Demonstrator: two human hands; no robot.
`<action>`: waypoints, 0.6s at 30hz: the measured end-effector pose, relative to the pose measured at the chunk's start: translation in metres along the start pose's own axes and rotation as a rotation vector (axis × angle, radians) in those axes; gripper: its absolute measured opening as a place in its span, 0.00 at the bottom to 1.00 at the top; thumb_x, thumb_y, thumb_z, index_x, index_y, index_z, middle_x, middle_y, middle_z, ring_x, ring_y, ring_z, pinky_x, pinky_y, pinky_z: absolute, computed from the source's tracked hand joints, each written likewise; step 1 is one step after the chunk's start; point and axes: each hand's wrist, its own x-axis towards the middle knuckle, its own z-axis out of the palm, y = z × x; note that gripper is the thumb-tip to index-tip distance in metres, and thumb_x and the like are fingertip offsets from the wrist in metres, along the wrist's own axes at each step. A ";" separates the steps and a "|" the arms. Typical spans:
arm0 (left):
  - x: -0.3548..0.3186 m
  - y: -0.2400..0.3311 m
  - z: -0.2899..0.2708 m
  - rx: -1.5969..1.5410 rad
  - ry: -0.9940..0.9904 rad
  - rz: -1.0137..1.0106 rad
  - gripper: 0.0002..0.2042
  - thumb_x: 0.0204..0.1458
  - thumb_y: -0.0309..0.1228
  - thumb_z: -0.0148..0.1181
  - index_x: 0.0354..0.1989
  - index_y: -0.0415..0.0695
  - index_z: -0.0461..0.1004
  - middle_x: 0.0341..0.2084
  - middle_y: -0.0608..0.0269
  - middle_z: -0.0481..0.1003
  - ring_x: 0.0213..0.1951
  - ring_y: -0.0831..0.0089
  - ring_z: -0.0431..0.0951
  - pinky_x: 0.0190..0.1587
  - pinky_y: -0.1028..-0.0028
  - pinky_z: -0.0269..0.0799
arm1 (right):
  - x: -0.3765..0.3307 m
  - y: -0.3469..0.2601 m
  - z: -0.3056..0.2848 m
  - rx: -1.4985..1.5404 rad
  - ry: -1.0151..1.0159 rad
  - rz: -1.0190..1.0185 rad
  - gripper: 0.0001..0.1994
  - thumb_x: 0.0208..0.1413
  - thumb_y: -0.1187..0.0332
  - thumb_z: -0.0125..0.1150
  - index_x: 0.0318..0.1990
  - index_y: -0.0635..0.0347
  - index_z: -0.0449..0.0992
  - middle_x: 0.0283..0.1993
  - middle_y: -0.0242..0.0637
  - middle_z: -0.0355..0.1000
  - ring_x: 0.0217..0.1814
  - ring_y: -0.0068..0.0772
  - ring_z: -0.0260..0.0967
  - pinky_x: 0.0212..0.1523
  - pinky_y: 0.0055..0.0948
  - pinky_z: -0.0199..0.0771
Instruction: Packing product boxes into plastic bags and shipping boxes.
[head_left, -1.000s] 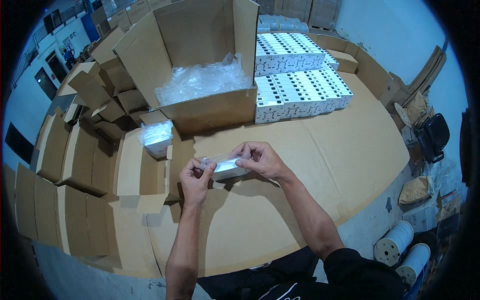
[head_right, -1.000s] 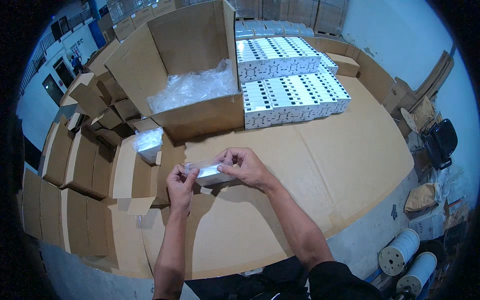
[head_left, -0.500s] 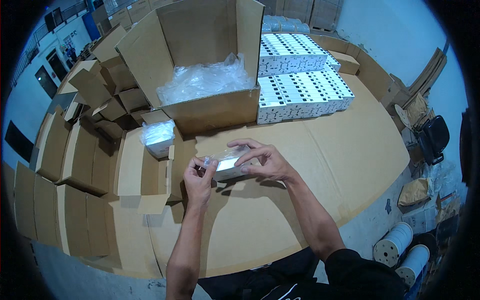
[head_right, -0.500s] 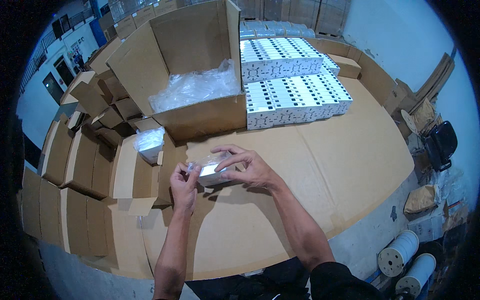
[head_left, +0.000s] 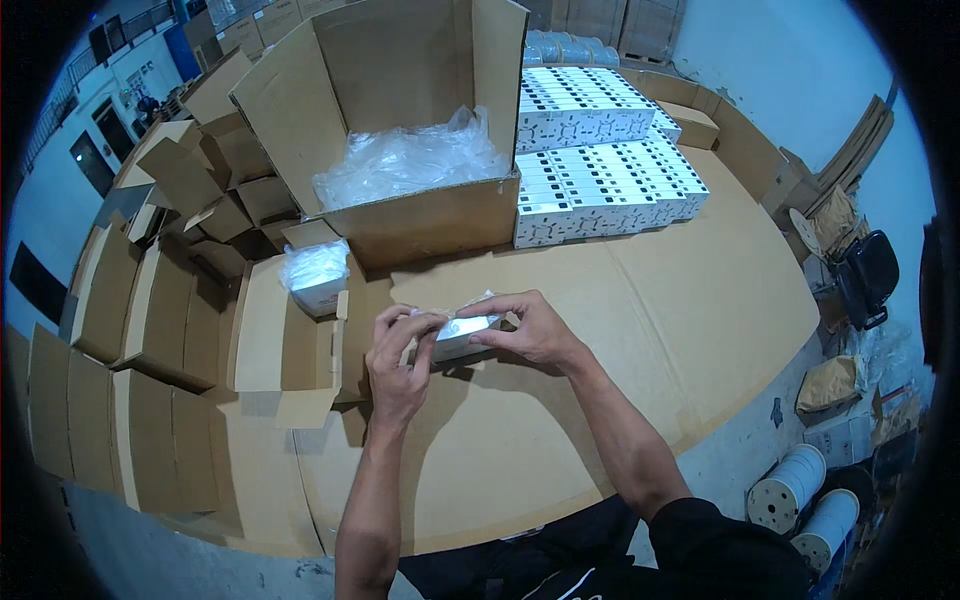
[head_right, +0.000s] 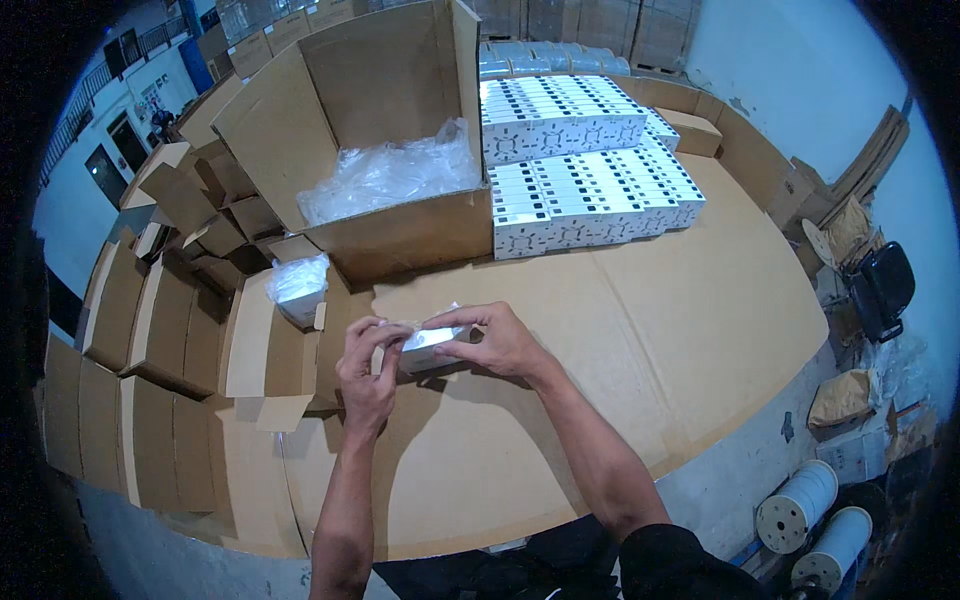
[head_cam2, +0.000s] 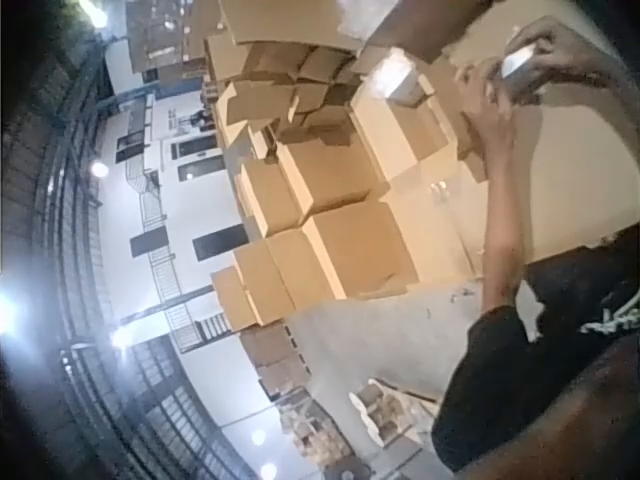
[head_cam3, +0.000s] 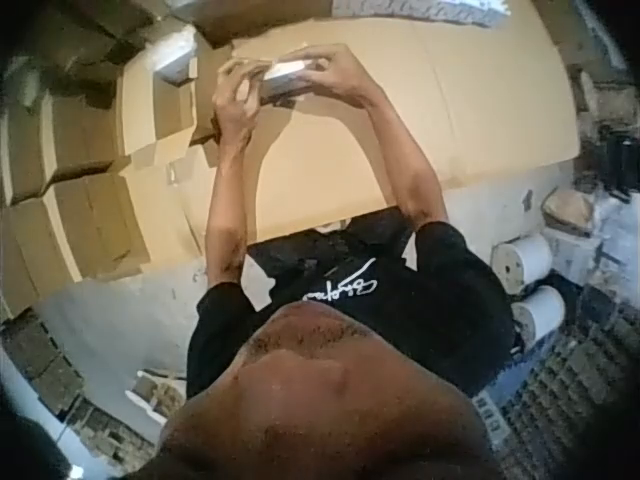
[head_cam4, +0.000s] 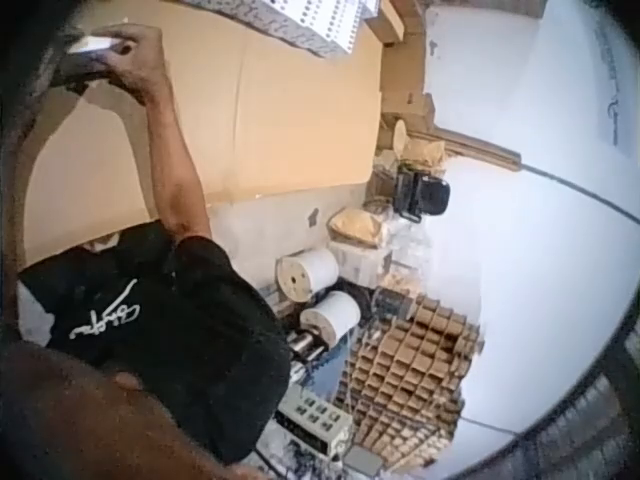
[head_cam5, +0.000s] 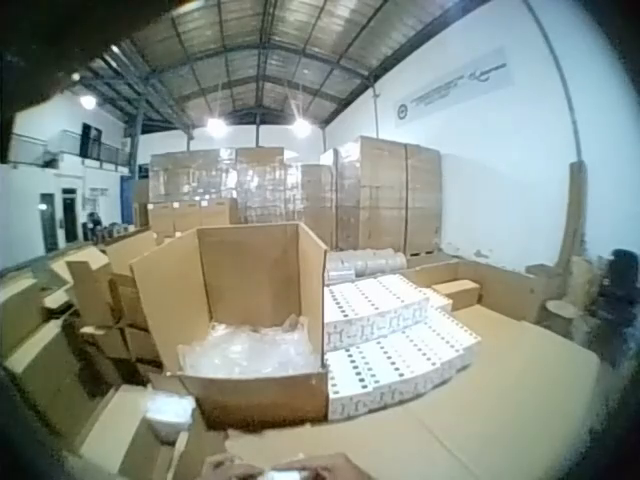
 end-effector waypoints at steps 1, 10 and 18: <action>-0.002 -0.001 -0.001 -0.031 -0.050 -0.038 0.14 0.51 0.16 0.66 0.47 0.39 0.77 0.43 0.59 0.78 0.50 0.71 0.76 0.52 0.70 0.73 | 0.001 0.000 0.001 -0.011 0.003 -0.028 0.17 0.53 0.69 0.72 0.51 0.54 0.84 0.43 0.34 0.81 0.35 0.21 0.73 0.29 0.22 0.76; -0.008 -0.002 0.004 -0.451 -0.103 -0.575 0.16 0.53 0.22 0.69 0.51 0.37 0.79 0.40 0.62 0.81 0.41 0.77 0.79 0.44 0.76 0.76 | 0.001 -0.015 -0.001 -0.175 0.032 0.036 0.15 0.53 0.70 0.72 0.48 0.61 0.82 0.41 0.37 0.80 0.40 0.28 0.75 0.43 0.31 0.77; -0.009 -0.004 0.000 -0.465 -0.195 -0.698 0.15 0.53 0.22 0.69 0.50 0.37 0.79 0.38 0.63 0.80 0.37 0.82 0.79 0.38 0.81 0.76 | 0.005 -0.042 0.003 -0.550 -0.075 -0.123 0.14 0.54 0.72 0.67 0.49 0.60 0.80 0.46 0.44 0.79 0.50 0.47 0.74 0.54 0.41 0.74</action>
